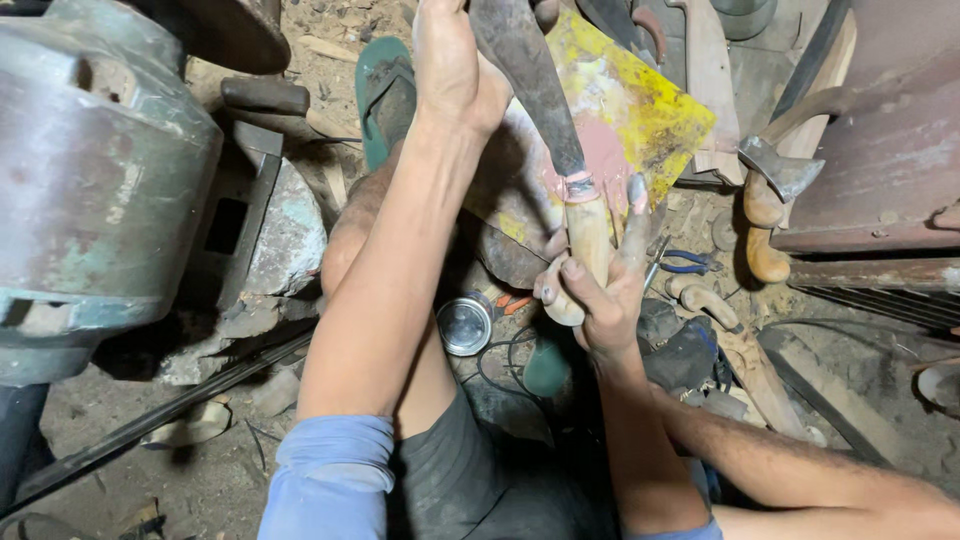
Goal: The person applies pink wood filler to a wooden handle using a small stick and a metal scraper, smoothing the surface and removing excess material.
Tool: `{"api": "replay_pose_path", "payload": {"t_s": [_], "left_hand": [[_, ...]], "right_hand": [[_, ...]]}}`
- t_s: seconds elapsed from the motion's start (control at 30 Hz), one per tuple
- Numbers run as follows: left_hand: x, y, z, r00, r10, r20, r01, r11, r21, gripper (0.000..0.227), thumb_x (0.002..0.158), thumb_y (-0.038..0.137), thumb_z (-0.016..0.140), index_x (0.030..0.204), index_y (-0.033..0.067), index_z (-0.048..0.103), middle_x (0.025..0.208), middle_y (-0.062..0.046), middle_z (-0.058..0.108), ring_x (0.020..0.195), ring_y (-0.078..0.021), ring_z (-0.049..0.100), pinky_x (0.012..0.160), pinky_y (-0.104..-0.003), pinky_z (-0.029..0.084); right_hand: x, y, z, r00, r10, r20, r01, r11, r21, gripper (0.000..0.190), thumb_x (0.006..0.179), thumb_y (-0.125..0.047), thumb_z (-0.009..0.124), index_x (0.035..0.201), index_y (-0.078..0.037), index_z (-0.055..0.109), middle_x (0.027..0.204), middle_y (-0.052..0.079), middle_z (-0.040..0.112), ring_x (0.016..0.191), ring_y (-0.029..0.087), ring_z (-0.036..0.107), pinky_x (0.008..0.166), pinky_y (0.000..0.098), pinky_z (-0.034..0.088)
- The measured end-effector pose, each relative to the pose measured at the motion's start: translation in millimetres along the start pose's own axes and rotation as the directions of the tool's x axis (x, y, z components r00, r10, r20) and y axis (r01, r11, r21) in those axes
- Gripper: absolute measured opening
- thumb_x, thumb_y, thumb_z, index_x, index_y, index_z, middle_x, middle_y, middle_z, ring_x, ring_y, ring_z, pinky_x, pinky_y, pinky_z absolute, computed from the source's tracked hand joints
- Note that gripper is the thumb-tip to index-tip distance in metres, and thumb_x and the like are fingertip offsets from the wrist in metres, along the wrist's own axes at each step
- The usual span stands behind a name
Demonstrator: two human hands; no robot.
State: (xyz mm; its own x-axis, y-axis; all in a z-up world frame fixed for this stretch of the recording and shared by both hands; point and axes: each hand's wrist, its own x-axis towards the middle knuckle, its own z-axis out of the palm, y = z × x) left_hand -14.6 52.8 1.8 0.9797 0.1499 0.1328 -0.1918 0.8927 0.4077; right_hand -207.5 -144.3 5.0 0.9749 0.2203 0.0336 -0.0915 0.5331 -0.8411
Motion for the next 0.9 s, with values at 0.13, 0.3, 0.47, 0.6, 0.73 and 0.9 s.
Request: {"api": "replay_pose_path", "payload": {"t_s": [0.13,0.3,0.47,0.6,0.73,0.9], "left_hand": [[-4,5,3,0.999,-0.015,-0.042,0.015,1.0,0.017,0.025,0.103,0.02,0.052,0.099,0.0012,0.068,0.089,-0.012,0.072,0.078,-0.0251,0.071,0.077,-0.044,0.058],[-7,7,7,0.999,-0.033,-0.041,0.033,0.999,0.003,0.026,0.103,0.02,0.051,0.093,0.0014,0.066,0.081,-0.012,0.069,0.073,-0.024,0.066,0.072,-0.042,0.055],[-8,11,10,0.997,-0.037,-0.062,0.038,0.999,0.014,0.025,0.103,0.019,0.05,0.093,0.0008,0.064,0.08,-0.011,0.067,0.072,-0.0223,0.064,0.07,-0.041,0.052],[-16,18,14,1.0,-0.026,-0.006,0.027,0.999,0.035,0.024,0.106,0.02,0.05,0.096,0.0024,0.062,0.084,-0.01,0.065,0.074,-0.0214,0.063,0.071,-0.04,0.051],[-21,20,17,0.999,-0.045,0.03,0.045,0.999,0.001,0.025,0.108,0.025,0.052,0.097,0.0042,0.061,0.085,-0.009,0.064,0.076,-0.0199,0.062,0.072,-0.039,0.05],[-28,21,17,0.999,-0.034,-0.042,0.033,0.999,-0.035,0.021,0.106,0.03,0.055,0.1,0.0106,0.059,0.085,-0.005,0.063,0.073,-0.0184,0.06,0.069,-0.036,0.048]], "right_hand": [[-2,-7,5,1.0,0.011,0.024,-0.007,0.99,-0.141,0.104,0.099,0.0,0.062,0.17,-0.019,-0.012,0.097,0.018,0.06,0.065,0.019,0.061,0.06,0.0323,0.053],[-4,-8,10,1.0,0.018,0.011,-0.015,0.966,-0.258,0.1,0.1,-0.001,0.061,0.169,-0.016,-0.01,0.096,0.014,0.062,0.063,0.016,0.057,0.057,0.0291,0.05],[-7,-11,18,1.0,-0.009,0.014,0.014,0.927,-0.376,0.098,0.1,0.001,0.06,0.169,-0.016,-0.008,0.088,0.01,0.061,0.061,0.015,0.058,0.055,0.0284,0.051],[-8,-15,27,0.999,-0.017,-0.028,0.004,0.904,-0.428,0.095,0.098,0.003,0.059,0.169,-0.014,-0.002,0.088,0.01,0.062,0.061,0.014,0.059,0.055,0.0281,0.052],[-9,-20,34,0.999,0.005,-0.047,-0.023,0.914,-0.404,0.095,0.098,0.003,0.06,0.17,-0.012,0.0,0.089,0.01,0.062,0.061,0.014,0.058,0.055,0.0271,0.05],[-13,-31,38,0.995,0.05,-0.09,-0.09,0.848,-0.522,0.096,0.096,0.001,0.062,0.17,-0.012,0.001,0.087,0.008,0.062,0.059,0.012,0.056,0.051,0.0255,0.049]]}}
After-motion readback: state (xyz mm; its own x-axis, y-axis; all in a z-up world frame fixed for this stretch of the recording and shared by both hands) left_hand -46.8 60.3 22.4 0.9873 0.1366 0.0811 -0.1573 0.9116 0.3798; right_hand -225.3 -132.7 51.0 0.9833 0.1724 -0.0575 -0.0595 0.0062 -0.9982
